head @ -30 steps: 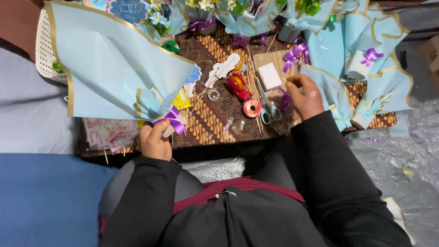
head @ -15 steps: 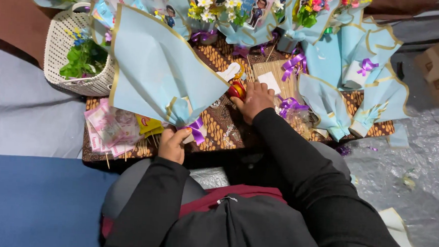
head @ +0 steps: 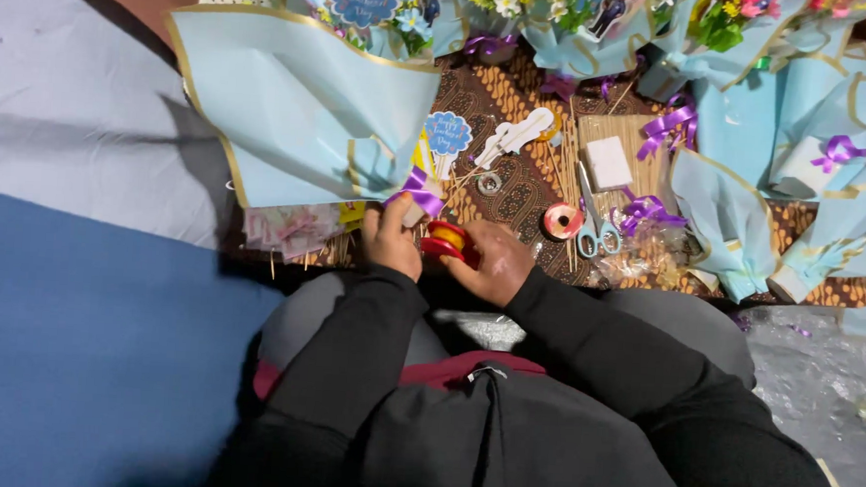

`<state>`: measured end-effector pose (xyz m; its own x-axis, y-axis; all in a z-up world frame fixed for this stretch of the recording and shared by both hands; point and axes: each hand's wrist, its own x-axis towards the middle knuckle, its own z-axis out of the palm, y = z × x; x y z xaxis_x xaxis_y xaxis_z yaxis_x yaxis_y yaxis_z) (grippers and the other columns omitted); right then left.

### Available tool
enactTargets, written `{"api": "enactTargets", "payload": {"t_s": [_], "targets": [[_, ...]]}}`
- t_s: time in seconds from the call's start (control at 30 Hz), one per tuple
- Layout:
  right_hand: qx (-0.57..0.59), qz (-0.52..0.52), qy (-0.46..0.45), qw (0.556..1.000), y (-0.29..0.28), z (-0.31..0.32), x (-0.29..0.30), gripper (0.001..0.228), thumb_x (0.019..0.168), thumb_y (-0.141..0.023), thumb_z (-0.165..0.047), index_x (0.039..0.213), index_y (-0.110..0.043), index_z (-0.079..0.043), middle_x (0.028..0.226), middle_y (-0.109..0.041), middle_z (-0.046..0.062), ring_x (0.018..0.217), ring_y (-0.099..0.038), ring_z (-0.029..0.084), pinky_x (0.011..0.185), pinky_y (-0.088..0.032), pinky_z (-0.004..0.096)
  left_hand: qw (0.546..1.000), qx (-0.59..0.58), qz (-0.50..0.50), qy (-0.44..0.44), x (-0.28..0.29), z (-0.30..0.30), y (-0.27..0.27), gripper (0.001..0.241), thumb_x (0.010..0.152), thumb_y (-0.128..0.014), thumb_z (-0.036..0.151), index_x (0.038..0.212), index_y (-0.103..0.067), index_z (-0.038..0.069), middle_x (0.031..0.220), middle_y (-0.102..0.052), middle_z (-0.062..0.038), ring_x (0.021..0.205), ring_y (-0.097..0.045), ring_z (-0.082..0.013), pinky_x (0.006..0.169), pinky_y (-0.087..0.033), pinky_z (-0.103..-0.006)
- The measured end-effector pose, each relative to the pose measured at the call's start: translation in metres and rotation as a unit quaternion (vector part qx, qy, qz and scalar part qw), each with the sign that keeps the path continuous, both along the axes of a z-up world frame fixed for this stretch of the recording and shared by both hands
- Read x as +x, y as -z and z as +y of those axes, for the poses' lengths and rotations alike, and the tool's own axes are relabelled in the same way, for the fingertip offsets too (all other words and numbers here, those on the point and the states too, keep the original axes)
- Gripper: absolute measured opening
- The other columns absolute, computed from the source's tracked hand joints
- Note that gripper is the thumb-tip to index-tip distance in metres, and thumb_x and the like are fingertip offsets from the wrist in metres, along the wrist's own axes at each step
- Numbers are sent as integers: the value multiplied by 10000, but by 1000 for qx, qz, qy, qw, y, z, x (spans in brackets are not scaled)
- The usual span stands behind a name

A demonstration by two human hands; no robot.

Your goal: Wrapping a small gift bouquet with decorative paper and securing it with ribbon and tape

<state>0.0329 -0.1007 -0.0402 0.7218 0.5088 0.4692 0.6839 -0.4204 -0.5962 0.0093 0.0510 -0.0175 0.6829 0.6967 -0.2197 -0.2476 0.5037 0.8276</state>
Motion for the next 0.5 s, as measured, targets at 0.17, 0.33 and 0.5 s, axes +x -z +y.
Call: {"api": "enactTargets", "payload": {"t_s": [0.17, 0.33, 0.5], "targets": [[-5, -97, -35, 995, -36, 4, -15, 463, 709, -739, -374, 1023, -578, -74, 823, -598, 103, 818, -610, 283, 796, -462, 378, 995, 89, 53, 1, -10, -15, 11, 335, 691, -744, 151, 944, -578, 8, 891, -542, -99, 862, -512, -189, 784, -459, -349], [33, 51, -109, 992, -45, -6, -26, 645, 753, -705, -398, 1244, -477, -47, 1052, -599, 161, 948, -605, 336, 876, -447, 449, 994, 88, 47, -48, -17, -1, -7, 391, 689, -763, 180, 941, -556, -35, 906, -544, -135, 869, -506, -218, 828, -438, -397], [82, 154, -144, 974, -27, -10, -20, 313, 815, -658, -213, 1099, -602, -93, 1049, -590, 114, 1032, -573, 323, 910, -436, 409, 992, 116, -52, -28, -27, 6, -51, 255, 713, -706, 123, 916, -568, 51, 704, -549, -98, 500, -573, -221, 446, -503, -344]]}}
